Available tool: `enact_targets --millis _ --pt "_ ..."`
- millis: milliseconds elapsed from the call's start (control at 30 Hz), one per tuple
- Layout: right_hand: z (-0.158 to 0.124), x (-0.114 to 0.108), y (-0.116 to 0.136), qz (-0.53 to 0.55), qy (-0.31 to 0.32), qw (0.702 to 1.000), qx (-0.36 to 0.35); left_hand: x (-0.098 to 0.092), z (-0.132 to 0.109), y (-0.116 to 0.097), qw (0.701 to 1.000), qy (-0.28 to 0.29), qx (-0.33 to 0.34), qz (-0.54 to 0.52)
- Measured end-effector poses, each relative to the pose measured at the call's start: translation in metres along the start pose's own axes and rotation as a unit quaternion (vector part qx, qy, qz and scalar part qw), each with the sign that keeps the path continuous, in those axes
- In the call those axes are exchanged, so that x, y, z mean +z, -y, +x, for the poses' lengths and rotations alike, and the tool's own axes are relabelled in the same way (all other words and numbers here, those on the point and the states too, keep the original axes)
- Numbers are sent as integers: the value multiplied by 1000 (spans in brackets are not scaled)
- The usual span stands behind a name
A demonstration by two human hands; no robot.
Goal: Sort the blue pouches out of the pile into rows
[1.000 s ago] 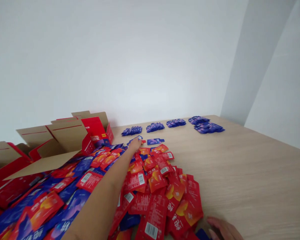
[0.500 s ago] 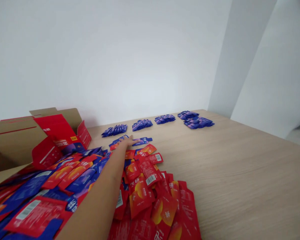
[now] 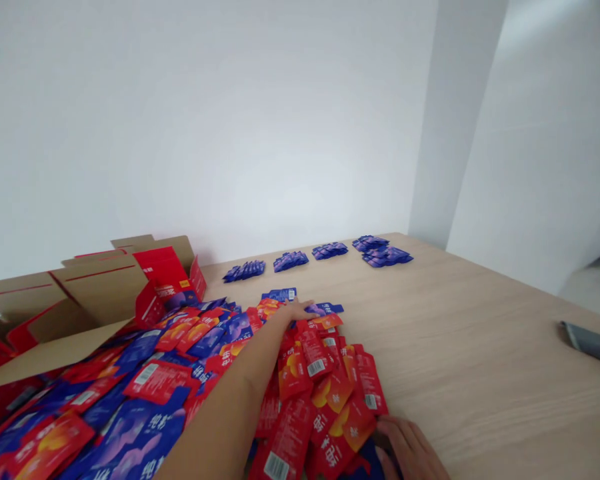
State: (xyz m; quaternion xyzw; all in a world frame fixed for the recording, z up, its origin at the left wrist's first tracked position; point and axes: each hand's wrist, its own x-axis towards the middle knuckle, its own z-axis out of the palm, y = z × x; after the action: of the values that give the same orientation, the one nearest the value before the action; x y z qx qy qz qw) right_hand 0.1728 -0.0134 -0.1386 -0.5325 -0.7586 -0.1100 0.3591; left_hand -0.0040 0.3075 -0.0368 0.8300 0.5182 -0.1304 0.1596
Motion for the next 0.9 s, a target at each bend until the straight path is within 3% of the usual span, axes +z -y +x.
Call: enact_targets --millis 133,233,433,633,800,867,900 --pt "13 -21 29 2 45 990 130 14 -24 -37 999 31 36 17" --pt "23 -38 45 -10 102 977 188 26 -43 -54 997 42 66 20" --pt "27 -64 53 -69 170 963 196 44 -84 -62 995 16 94 23" --pt "8 -82 42 -117 164 964 175 47 -127 -64 993 -44 113 17" --pt "-15 -101 28 -126 142 962 198 76 -197 -103 981 -136 140 -4" --pt "-25 -106 30 -101 136 967 192 97 -231 -118 957 -181 226 -8" --pt "-30 -108 33 -89 141 969 183 108 -246 -122 948 -174 266 3"
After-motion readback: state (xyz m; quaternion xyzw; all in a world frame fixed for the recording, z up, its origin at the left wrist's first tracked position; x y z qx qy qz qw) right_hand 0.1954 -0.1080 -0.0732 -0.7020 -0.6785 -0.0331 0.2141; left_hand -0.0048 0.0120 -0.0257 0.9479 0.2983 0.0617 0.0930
